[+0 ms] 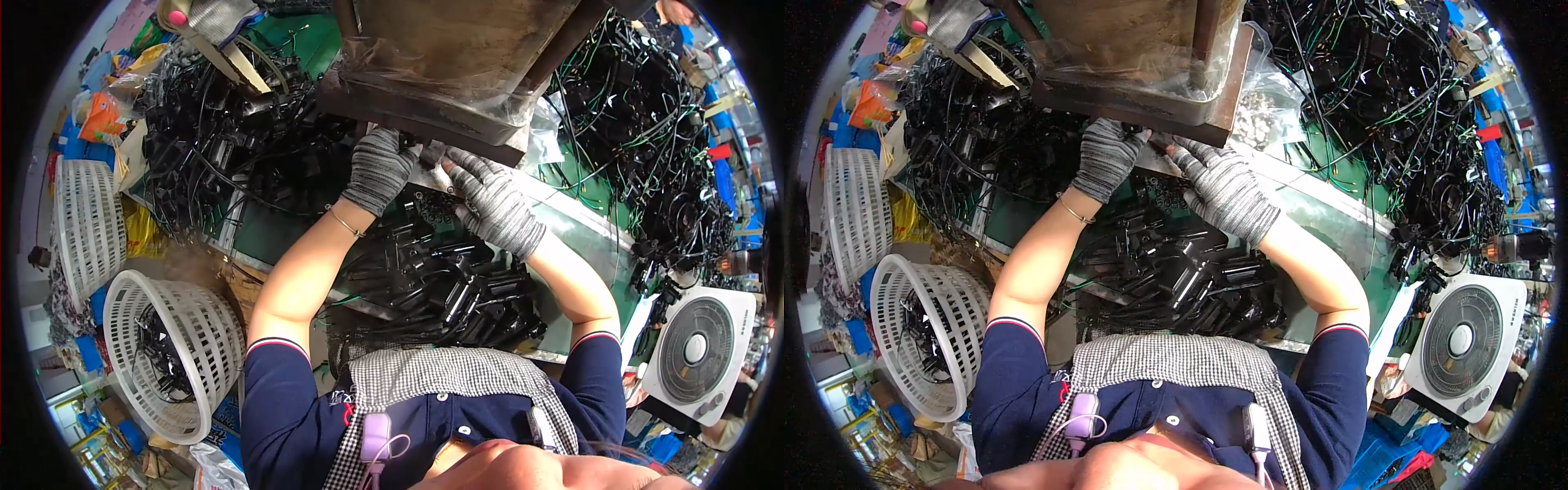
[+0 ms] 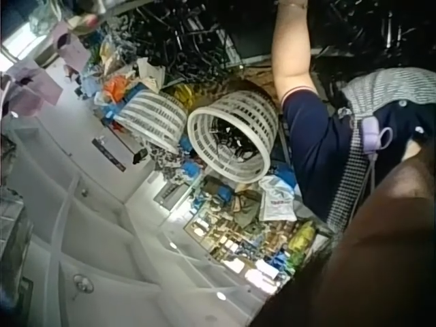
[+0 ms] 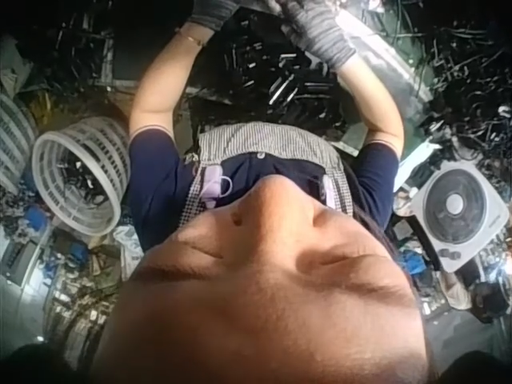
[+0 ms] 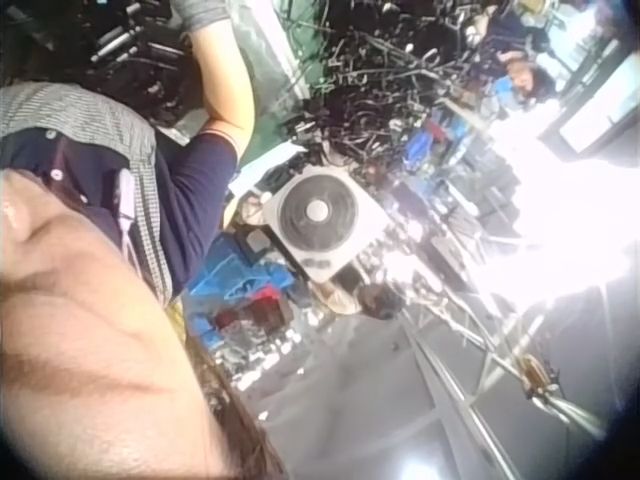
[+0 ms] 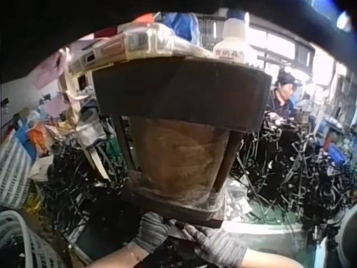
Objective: Assembling and crimping wire harnesses using a pneumatic press machine.
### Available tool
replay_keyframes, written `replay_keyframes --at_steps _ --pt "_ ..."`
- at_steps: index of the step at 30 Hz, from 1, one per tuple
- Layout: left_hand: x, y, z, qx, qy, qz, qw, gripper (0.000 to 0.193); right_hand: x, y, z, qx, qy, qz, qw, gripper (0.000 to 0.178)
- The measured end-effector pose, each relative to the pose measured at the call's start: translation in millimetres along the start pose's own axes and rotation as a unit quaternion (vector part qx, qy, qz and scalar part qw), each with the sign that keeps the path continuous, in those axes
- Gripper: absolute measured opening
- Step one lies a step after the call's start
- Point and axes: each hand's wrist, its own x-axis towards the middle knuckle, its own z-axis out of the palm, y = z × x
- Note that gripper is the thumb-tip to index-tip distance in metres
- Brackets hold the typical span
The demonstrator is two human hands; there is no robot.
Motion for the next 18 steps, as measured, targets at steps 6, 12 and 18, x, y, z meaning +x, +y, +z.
replay_keyframes --at_steps 6,12,18 --pt "-1 -4 2 0.007 -0.01 -0.015 1.0 0.026 -7 3 -3 -0.022 0.006 -0.011 1.0 0.064" --pt "-2 1 -1 -0.021 -0.024 -0.064 0.997 0.026 -16 6 -6 -0.022 0.002 0.011 1.0 0.052" --pt "-2 -7 8 -0.004 -0.018 -0.05 0.999 0.034 -28 19 -13 -0.014 0.0 0.068 0.998 0.045"
